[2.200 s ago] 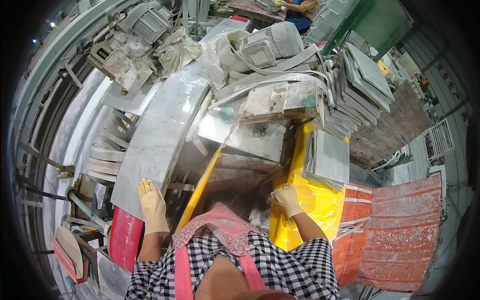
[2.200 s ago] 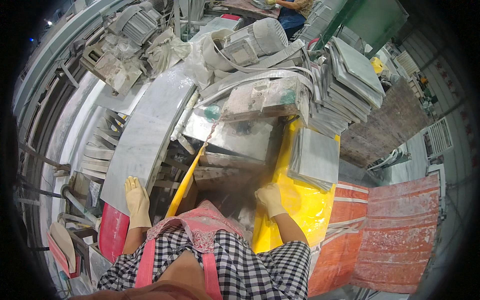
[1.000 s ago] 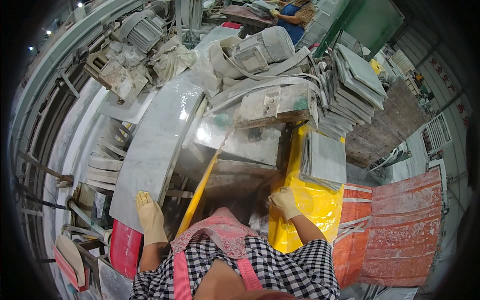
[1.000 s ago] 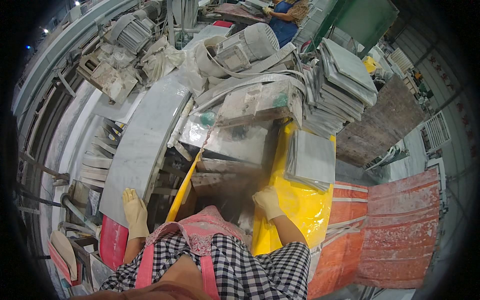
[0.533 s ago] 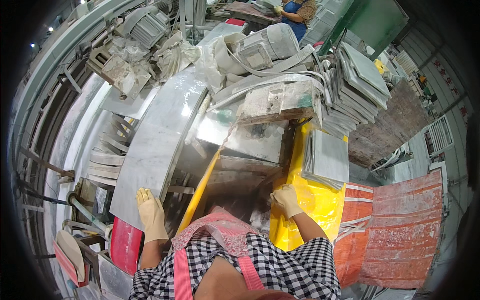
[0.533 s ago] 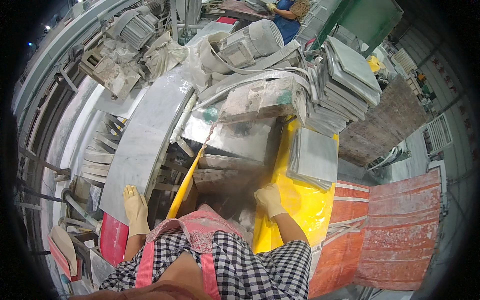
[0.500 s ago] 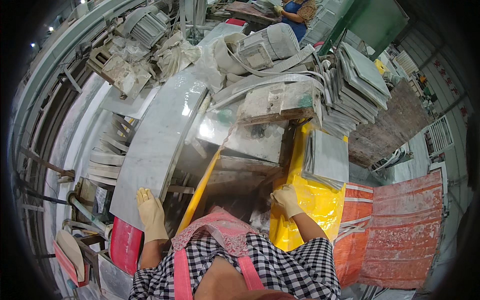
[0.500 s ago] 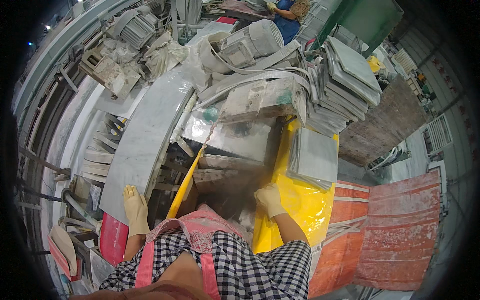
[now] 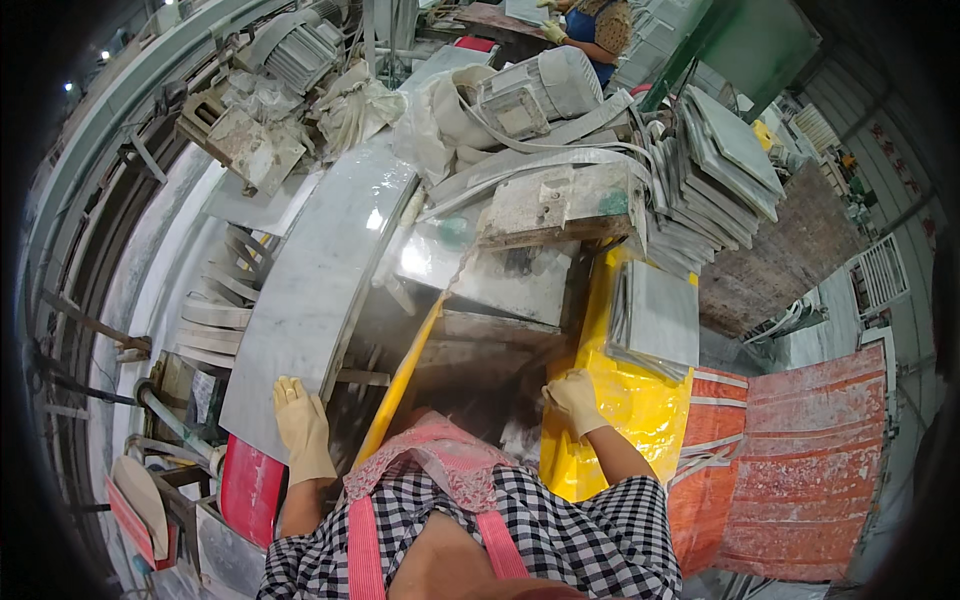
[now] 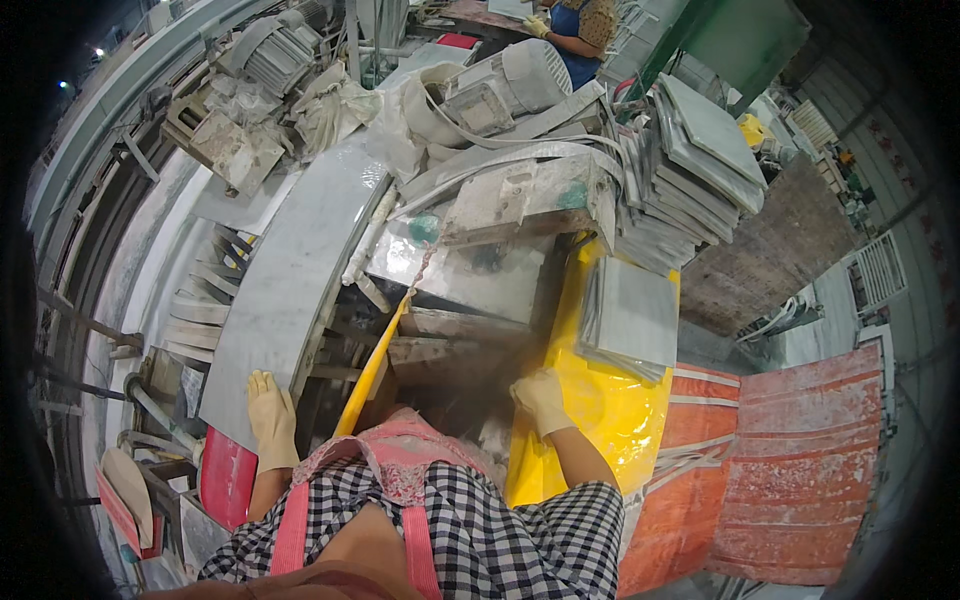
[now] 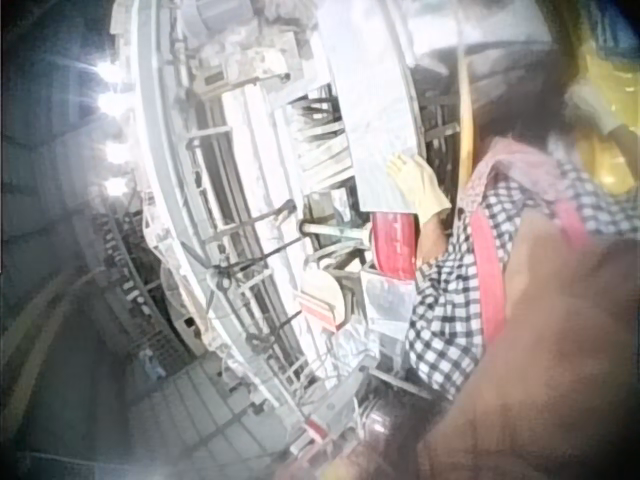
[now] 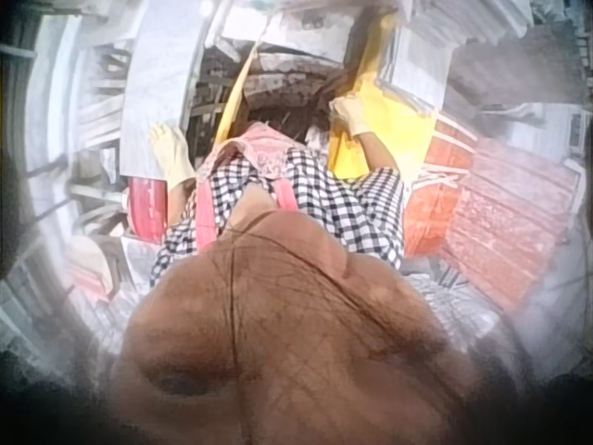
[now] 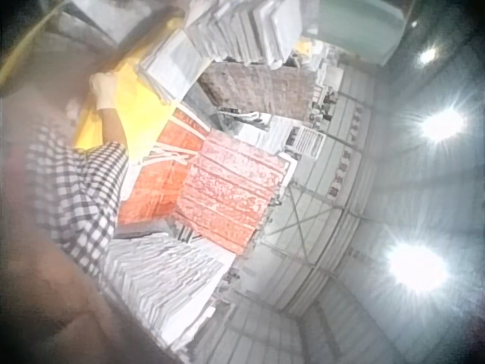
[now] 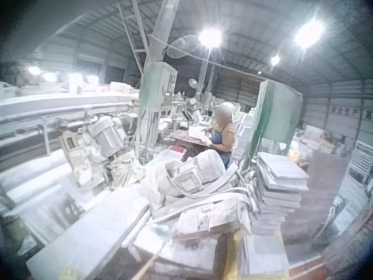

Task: The person repeatedly picks up rectangular grey tiles from a conveyor and stacks them on a yellow platform. The person wears gloves and a checkered shirt with a pink apron. The task is continuous and repetitive throughout the clip.

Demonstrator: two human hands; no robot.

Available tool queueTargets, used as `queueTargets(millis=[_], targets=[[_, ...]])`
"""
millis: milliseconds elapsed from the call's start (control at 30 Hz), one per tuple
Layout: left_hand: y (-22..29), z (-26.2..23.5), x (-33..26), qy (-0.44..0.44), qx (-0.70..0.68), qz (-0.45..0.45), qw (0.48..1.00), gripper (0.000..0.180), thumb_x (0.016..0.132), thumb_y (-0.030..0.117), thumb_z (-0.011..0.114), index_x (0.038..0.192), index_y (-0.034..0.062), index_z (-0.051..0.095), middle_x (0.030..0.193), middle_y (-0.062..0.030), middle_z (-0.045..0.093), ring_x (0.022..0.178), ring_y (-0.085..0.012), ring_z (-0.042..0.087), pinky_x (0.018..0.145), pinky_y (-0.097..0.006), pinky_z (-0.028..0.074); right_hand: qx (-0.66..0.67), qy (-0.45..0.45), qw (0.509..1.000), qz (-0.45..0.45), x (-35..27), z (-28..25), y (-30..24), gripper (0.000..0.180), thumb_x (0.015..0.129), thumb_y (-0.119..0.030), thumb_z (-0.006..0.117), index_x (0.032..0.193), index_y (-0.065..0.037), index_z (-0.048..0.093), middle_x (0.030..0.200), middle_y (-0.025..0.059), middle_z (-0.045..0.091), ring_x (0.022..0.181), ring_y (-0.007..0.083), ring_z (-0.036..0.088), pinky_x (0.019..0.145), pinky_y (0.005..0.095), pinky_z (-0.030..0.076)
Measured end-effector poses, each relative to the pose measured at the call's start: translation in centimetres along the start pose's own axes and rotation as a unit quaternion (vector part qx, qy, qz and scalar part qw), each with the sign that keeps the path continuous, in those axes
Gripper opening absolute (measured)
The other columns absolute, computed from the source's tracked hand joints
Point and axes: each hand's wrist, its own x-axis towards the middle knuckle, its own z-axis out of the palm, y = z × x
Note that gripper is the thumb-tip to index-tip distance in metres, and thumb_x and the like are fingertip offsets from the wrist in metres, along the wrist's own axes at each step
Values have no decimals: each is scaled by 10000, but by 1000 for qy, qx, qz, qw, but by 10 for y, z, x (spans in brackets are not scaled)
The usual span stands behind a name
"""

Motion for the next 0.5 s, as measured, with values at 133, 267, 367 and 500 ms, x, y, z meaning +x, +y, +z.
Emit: queueTargets(millis=[133, 267, 367, 500], targets=[[0, -2, -1, -9, 13, -1, 1000, 509, 993, 244, 491, 1351, -114, 539, 1457, -315, 497, 1391, -442, 433, 1210, -480, 284, 7, 10, 1000, -1, -1, 1, 0, 266, 848, -311, 585, 699, -180, 763, 809, 96, 746, 846, 279, 716, 840, 441, 471], [-1, -3, -2, -15, 11, -3, 1000, 507, 996, 243, 487, 1359, -108, 537, 1459, -310, 499, 1394, -439, 433, 1212, -478, 283, 14, 23, 1000, 9, 0, 1, 0, 263, 844, -310, 588, 708, -178, 771, 809, 106, 749, 848, 284, 719, 862, 439, 471], [-1, -2, -2, -17, 15, -6, 1000, 505, 996, 240, 486, 1365, -103, 536, 1464, -303, 499, 1396, -435, 433, 1213, -476, 283, 13, 17, 1000, 10, 0, -1, -1, 267, 839, -308, 588, 695, -175, 769, 790, 109, 744, 839, 286, 721, 867, 437, 469], [-1, -5, -2, -23, 14, -12, 1000, 491, 999, 242, 484, 1354, -91, 549, 1460, -292, 507, 1393, -433, 435, 1213, -474, 284, 6, 49, 999, 5, -2, -4, -2, 272, 830, -303, 588, 671, -171, 764, 761, 109, 737, 801, 286, 722, 858, 432, 468]])
